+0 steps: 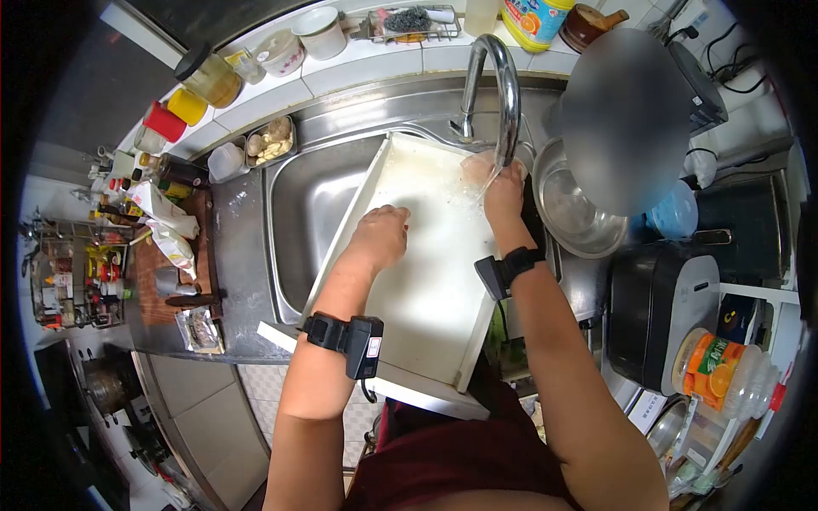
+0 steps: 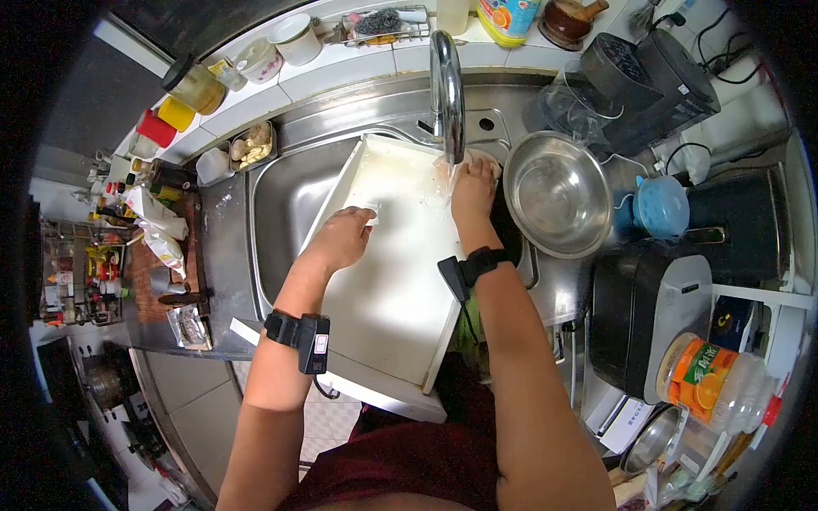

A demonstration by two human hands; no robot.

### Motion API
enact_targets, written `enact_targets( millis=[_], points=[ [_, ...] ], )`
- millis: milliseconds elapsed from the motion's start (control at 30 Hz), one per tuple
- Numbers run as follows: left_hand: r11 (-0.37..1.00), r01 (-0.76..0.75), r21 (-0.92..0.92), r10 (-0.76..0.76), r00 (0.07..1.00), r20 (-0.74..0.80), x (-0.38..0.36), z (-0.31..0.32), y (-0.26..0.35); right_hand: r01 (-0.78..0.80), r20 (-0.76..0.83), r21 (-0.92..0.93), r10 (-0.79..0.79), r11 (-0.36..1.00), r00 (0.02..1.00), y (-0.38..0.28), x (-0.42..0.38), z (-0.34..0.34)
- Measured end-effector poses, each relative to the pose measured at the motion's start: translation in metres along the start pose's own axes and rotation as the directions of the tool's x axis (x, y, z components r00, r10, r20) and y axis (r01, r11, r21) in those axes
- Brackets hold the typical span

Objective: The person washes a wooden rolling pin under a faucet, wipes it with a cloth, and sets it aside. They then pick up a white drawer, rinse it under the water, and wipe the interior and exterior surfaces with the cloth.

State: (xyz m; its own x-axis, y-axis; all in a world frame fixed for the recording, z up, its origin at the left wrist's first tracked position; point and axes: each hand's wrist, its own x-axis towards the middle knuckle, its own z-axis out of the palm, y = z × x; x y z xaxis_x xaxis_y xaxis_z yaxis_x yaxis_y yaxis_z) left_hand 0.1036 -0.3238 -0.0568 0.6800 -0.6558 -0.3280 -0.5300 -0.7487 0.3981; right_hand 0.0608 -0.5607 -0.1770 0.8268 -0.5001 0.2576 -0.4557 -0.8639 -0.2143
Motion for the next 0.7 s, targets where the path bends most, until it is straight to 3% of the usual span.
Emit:
enact_targets(
  millis=[33,133,267,367,400,700],
  points=[
    [1.0,-0.003,0.006,0.003,1.0,0.001,0.001,-0.001,-0.001,-0.019,0.013,-0.039,0.02,0.999,1.0,-0.001,0.003,0.006],
    [1.0,0.0,0.005,0.0,1.0,0.014,0.001,-0.002,0.001,-0.2,0.141,0.256,0.168,0.946,0.976,-0.008,0.01,0.004],
    [1.0,0.006,-0.015,-0.006,1.0,0.008,0.001,-0.003,0.004,0.113,0.168,-0.024,-0.108,0.993,0.98,-0.033,0.013,0.029],
    [1.0,0.009,-0.011,-0.009,1.0,-0.006,0.001,-0.001,0.001,0.01,0.176,-0.018,-0.006,1.0,0.984,-0.065,0.015,0.038],
    [1.0,0.01,-0.006,-0.01,1.0,-0.009,0.001,-0.001,0.0,-0.076,0.3,0.02,0.066,0.997,0.952,-0.074,0.021,0.034],
    [1.0,-0.025,-0.016,0.023,0.991,-0.131,-0.002,-0.009,0.002,-0.085,0.344,0.032,0.069,0.996,0.937,-0.122,0.04,0.056]
  ],
)
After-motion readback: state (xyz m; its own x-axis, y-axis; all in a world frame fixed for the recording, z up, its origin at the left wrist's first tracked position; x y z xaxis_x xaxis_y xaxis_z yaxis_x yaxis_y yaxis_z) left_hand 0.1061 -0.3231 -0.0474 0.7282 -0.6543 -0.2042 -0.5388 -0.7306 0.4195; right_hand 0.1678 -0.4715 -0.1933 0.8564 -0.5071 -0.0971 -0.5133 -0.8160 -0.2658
